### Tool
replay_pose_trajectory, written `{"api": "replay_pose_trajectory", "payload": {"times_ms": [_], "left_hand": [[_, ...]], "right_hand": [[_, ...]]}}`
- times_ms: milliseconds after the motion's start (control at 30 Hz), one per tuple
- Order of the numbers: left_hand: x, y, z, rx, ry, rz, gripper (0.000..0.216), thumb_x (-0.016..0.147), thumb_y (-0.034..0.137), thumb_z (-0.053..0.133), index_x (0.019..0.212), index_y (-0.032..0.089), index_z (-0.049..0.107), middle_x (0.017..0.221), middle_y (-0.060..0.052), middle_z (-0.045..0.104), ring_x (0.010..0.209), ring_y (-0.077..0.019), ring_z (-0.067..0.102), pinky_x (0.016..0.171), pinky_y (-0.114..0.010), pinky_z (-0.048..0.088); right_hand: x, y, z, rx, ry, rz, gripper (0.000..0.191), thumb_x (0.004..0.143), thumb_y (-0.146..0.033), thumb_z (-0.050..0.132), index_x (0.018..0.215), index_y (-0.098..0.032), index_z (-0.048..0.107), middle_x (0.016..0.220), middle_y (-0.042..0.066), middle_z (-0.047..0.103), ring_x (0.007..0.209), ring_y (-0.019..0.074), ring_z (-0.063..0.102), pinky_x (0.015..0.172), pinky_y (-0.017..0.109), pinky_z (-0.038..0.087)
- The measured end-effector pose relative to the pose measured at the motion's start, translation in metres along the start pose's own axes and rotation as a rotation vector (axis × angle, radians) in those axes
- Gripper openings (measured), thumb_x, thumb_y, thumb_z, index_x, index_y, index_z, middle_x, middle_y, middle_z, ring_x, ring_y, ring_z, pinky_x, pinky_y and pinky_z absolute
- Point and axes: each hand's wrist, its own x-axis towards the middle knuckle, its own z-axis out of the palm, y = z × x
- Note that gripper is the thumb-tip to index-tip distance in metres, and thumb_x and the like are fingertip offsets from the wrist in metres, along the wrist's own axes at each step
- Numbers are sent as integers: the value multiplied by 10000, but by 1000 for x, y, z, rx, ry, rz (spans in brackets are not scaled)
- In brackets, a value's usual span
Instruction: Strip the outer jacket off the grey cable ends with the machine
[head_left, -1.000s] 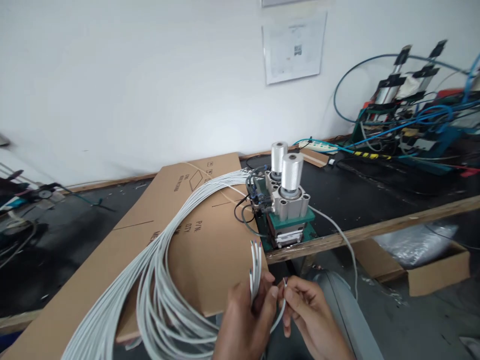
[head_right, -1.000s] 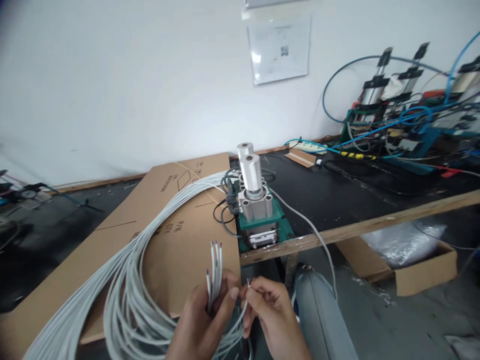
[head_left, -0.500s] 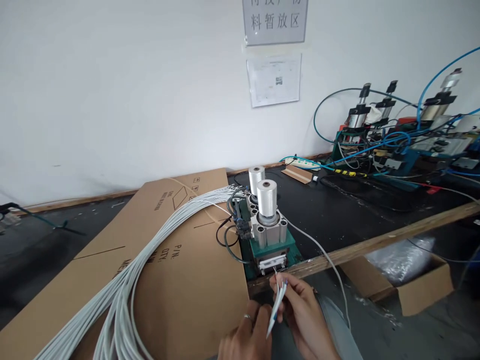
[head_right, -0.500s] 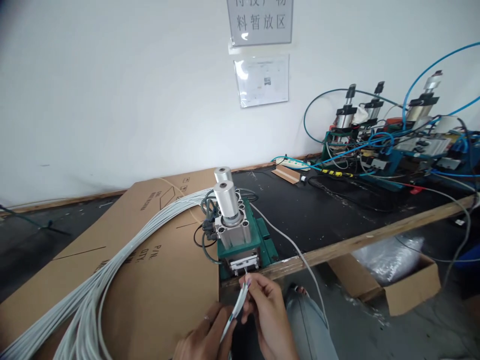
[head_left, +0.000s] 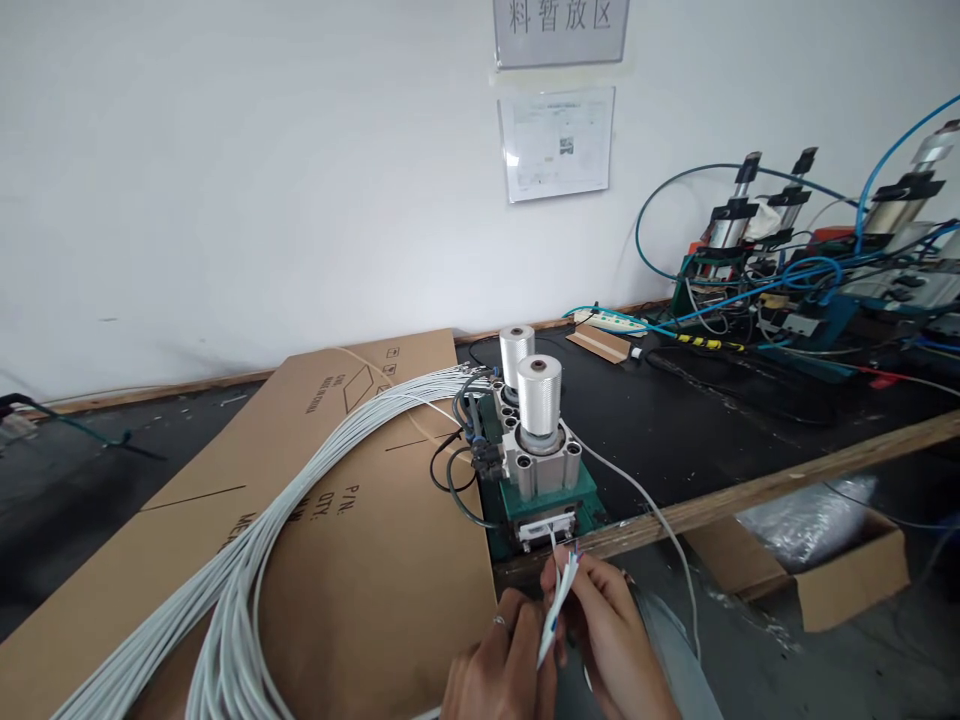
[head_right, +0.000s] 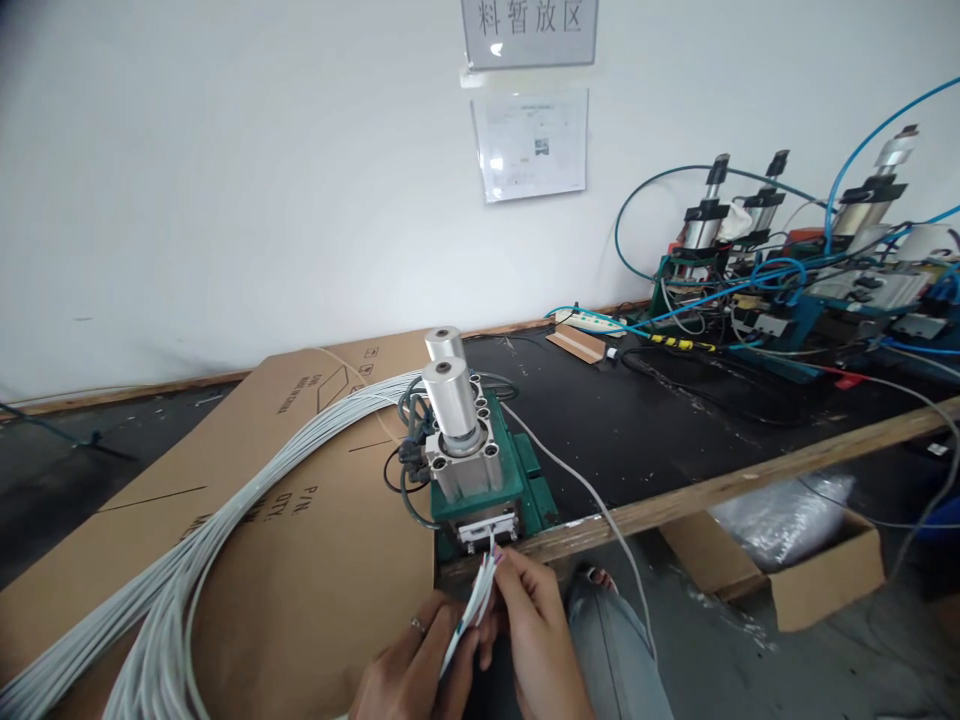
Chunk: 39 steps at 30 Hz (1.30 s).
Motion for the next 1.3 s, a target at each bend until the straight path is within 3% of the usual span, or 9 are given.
{"api": "replay_pose_trajectory", "payload": {"times_ms": [200,400,700,1033,1300], "left_hand": [[5,-3,0,-66,-59,6,218,971,93,389,996,243,545,836,-42,710,569,-166,728,520,-203,544],[8,-3,2,-8,-40,14,229,924,68,417,1007,239,544,840,-35,707,571,-178,728,495,-218,530],[11,1,3,-49,-12,-9,235,944,80,395,1029,248,537,875,-37,721,590,-178,738,496,-225,532],[10,4,2,-79,-37,-62,227,910,79,449,982,243,589,874,-51,728,607,-176,737,571,-213,564],[15,7,-1,-127,-14,-102,248,941,110,420,1022,235,619,893,-73,732,639,-195,737,591,-236,571]], "right_hand": [[5,-2,6,38,53,-27,578,621,-705,830,560,-179,596,450,-62,484,393,80,428,339,182,345],[10,-1,4,64,97,-2,546,583,-663,866,586,-183,607,465,-64,490,393,88,427,319,185,320],[10,-9,7,62,85,26,478,584,-570,894,568,-158,651,456,-58,495,378,71,411,299,149,314],[11,-7,5,66,64,25,535,606,-643,864,553,-157,646,465,-62,468,381,62,403,305,139,314],[11,-5,3,74,48,7,474,606,-581,891,592,-162,670,488,-57,495,377,58,386,304,138,309]]}}
